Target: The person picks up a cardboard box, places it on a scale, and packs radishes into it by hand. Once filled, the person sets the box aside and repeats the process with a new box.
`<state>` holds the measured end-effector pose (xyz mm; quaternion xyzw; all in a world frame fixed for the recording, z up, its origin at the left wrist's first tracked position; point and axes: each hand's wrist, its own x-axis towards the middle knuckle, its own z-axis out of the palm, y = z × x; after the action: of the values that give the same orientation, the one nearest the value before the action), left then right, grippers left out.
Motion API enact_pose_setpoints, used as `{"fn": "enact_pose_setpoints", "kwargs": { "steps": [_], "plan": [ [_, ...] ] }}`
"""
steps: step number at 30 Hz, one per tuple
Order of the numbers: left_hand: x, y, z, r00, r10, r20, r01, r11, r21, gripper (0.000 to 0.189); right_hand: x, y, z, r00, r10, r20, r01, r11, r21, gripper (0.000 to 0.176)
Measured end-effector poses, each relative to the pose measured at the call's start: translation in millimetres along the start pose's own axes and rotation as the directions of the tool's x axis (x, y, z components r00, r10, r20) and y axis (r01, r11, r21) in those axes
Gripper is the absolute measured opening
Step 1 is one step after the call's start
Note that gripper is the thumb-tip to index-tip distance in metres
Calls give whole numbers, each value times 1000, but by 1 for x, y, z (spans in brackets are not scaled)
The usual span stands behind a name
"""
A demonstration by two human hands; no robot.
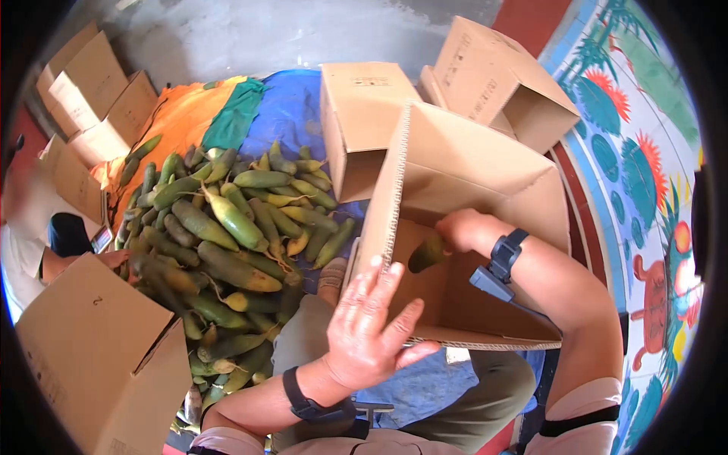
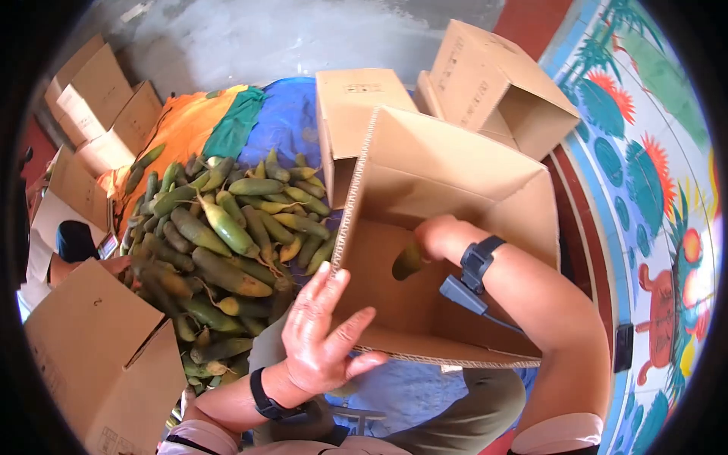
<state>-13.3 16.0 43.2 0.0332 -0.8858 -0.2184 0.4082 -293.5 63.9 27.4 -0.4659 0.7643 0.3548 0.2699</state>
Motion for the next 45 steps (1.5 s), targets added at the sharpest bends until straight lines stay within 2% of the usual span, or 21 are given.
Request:
{"fn": "enact_pose_setpoints", "kwargs": {
  "steps": [2,5,7,8,9,10,11,13,15,17,20,24,26,27,31,32,34,39,41,44,45],
  "plan": [
    [0,0,0,1000,1,-5,-1,1000,-8,54,22,-9,22,992,-114,-45,114,993,3,30],
    [-1,0,4,999,-28,-20,27,998,-50,52,28,-18,28,969,-244,30,245,967,-64,27],
    [0,0,4,999,-13,-30,12,999,-41,51,13,-12,17,993,-77,-91,86,991,98,27],
    [0,0,4,999,-18,-30,16,999,-42,51,1,-6,8,997,19,-76,-3,980,200,27],
    [-1,0,5,999,-11,-34,9,999,-41,52,9,16,27,974,28,-227,32,965,259,25],
    [-3,0,5,999,-7,-33,5,999,-39,52,8,42,43,892,-195,-408,256,962,99,23],
    [-3,0,5,1000,-15,-26,14,999,-35,52,-38,16,-7,974,-106,-202,116,993,37,22],
    [-2,-2,5,999,-12,-45,11,1000,-15,54,-94,14,-21,873,-216,-436,295,948,121,20],
    [-1,-2,4,999,-12,-43,11,1000,-20,51,-149,-9,-34,883,-119,-454,246,942,230,21],
    [-3,-4,5,999,-3,-43,2,1000,-25,51,-187,-28,-17,719,-144,-680,379,901,210,16],
    [-3,-6,5,1000,19,-18,-19,1000,-12,57,-229,-60,5,686,-73,-724,376,888,266,25],
    [-3,-8,-1,999,52,-11,-52,999,11,56,-247,-84,58,312,-71,-947,385,921,57,35],
    [-7,-16,3,997,77,-29,-78,996,-35,54,-249,-100,92,279,-81,-957,553,828,92,32],
    [-9,-17,5,997,67,-31,-69,996,-62,52,-246,-108,105,293,-94,-952,601,792,107,30],
    [-10,-18,5,999,13,-34,-18,985,-169,47,-201,-125,165,643,-66,-763,595,670,444,14],
    [-11,-22,9,993,66,-98,-87,972,-220,48,-180,-126,185,706,-90,-703,582,640,502,13],
    [-11,-23,14,989,43,-142,-76,969,-236,46,-134,-134,228,832,-133,-538,464,700,543,19],
    [-11,-28,1,997,74,14,-71,984,-162,45,-31,-186,292,911,-244,-333,408,645,646,28],
    [-15,-35,4,994,101,39,-92,980,-174,52,18,-209,314,933,-313,-178,350,673,651,37],
    [-18,-42,6,990,134,34,-122,966,-228,53,87,-243,361,953,-256,-163,282,544,790,45],
    [-19,-42,8,992,124,12,-118,962,-246,52,105,-259,382,955,-133,-266,296,490,820,45]
  ]
}}
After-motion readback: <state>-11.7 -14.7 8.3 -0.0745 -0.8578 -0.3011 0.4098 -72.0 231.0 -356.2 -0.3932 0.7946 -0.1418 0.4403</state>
